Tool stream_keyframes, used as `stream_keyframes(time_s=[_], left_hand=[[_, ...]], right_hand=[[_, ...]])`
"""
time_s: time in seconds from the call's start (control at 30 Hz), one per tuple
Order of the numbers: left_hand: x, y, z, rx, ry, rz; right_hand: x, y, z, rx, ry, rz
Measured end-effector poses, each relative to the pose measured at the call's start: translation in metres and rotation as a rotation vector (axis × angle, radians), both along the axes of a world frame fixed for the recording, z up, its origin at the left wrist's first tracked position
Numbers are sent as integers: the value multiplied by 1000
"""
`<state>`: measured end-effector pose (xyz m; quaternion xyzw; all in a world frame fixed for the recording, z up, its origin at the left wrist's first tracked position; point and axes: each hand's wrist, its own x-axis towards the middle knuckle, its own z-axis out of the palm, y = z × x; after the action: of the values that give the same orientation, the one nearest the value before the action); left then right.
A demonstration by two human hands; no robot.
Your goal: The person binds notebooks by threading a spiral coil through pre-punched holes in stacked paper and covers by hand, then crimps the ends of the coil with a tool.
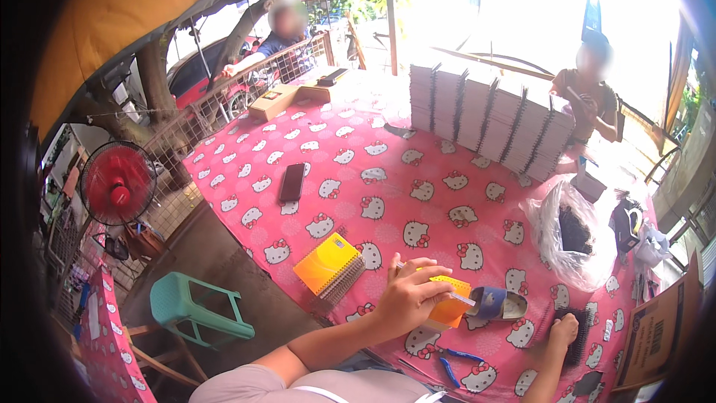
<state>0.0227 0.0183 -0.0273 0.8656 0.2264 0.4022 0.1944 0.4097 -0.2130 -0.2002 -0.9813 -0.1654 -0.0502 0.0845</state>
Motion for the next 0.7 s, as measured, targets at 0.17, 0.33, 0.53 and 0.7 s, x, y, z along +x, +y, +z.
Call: stream_keyframes(time_s=[0.17,0.33,0.53,0.7], left_hand=[[5,-3,1,37,-29,1],[0,2,-3,-39,-19,-68],[5,1,5,-6,-46,-53],[3,2,1,-12,-110,-95]], right_hand=[[-5,6,2,-19,-14,-35],[-10,-3,18,273,20,-61],[-24,4,46,307,-176,113],[-153,65,141,551,35,760]])
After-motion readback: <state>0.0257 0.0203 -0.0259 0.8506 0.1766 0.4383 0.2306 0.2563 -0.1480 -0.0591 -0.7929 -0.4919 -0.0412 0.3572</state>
